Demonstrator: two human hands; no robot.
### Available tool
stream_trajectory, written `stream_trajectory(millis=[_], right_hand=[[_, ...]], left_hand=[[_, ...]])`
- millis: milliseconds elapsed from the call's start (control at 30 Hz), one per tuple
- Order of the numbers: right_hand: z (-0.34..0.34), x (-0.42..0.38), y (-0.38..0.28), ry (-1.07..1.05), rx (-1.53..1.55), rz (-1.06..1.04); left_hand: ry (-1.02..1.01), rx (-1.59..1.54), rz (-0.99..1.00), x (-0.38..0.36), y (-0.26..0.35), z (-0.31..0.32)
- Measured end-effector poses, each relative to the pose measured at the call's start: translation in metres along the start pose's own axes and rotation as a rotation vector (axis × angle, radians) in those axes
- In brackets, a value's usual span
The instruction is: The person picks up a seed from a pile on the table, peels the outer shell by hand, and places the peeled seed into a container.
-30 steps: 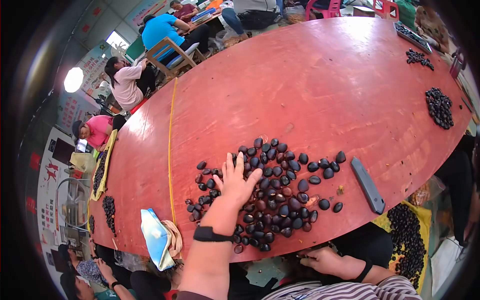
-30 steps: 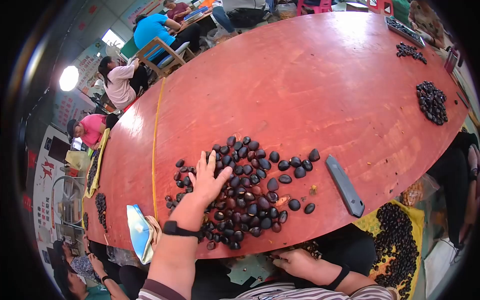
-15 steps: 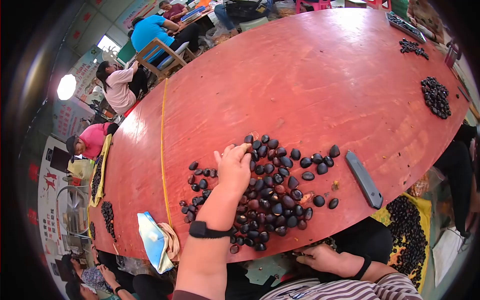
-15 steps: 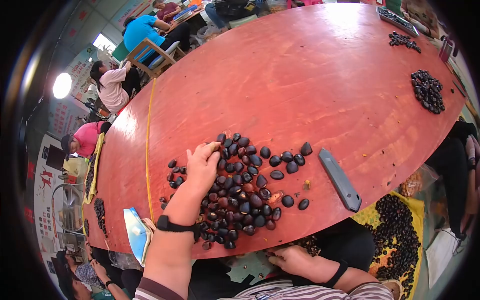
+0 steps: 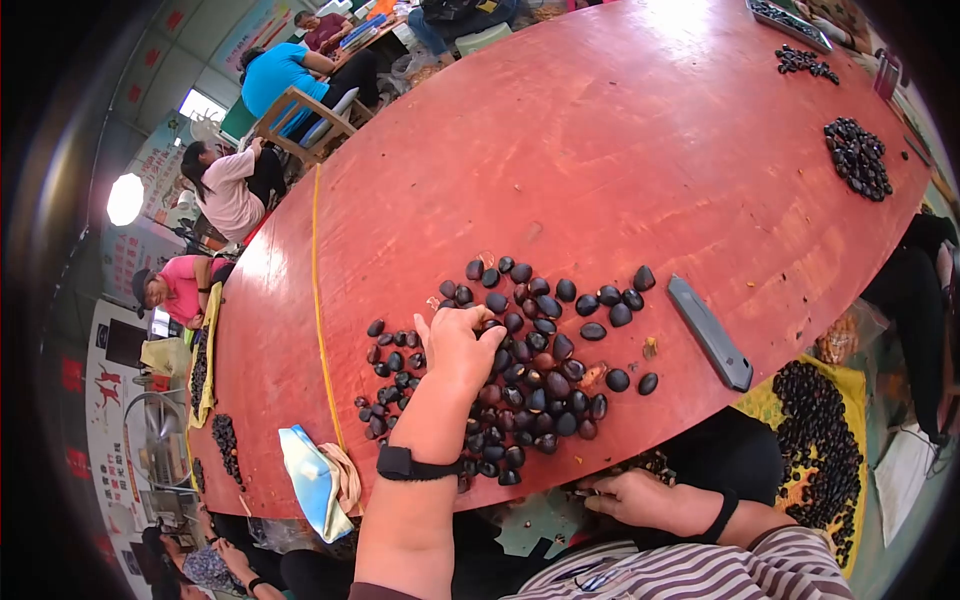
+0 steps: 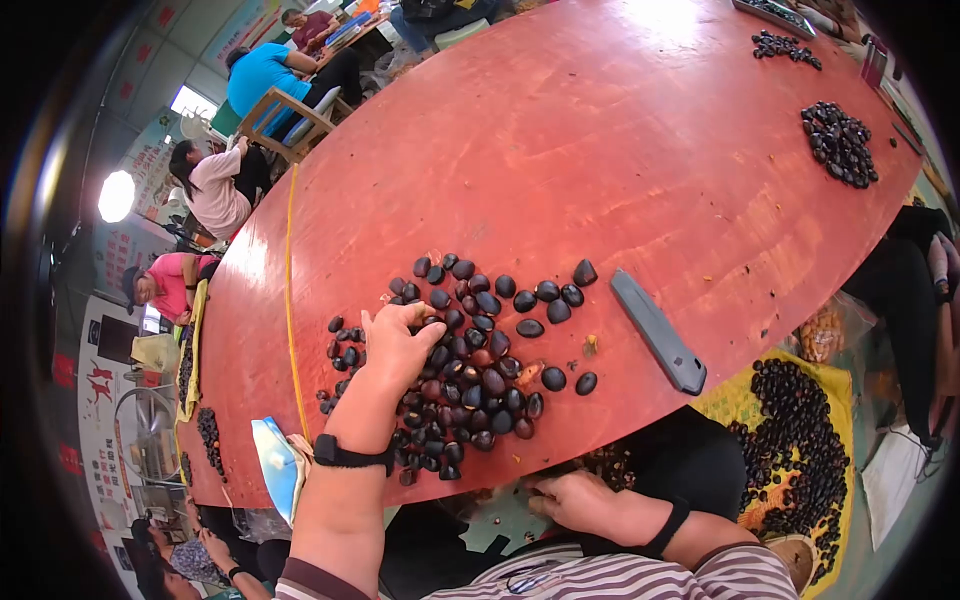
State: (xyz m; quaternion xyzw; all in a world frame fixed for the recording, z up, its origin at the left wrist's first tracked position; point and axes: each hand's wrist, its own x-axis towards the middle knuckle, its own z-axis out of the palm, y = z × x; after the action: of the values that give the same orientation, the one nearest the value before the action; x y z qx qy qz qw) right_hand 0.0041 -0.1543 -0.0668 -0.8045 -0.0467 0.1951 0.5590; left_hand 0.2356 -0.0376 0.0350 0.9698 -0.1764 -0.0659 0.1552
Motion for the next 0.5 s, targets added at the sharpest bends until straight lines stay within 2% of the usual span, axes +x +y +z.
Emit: stream_trajectory(millis=[200,233,267,333,400,500], right_hand=[[-0.004,-0.006,-0.011,-0.034,0.042,0.076],[-0.006,-0.007,-0.013,-0.044,0.067,0.081],[-0.01,-0.008,-0.016,-0.057,0.091,0.087],[-0.011,-0.013,-0.015,-0.03,0.114,0.046],[-0.013,-0.018,-0.024,-0.043,0.342,0.135],[-0.02,-0.027,-0.052,0.005,0.622,0.141]], left_hand=[[0.184,-0.126,0.101,-0.033,-0.003,-0.005],[0.144,-0.352,0.045,-0.045,0.003,-0.012],[0.04,-0.699,-0.224,-0.065,0.015,-0.019],[0.008,-0.983,-0.199,-0.097,0.005,-0.014],[-0.139,-1.469,-0.365,-0.133,0.007,-0.018],[-0.256,-1.735,-0.394,-0.171,0.004,-0.014]])
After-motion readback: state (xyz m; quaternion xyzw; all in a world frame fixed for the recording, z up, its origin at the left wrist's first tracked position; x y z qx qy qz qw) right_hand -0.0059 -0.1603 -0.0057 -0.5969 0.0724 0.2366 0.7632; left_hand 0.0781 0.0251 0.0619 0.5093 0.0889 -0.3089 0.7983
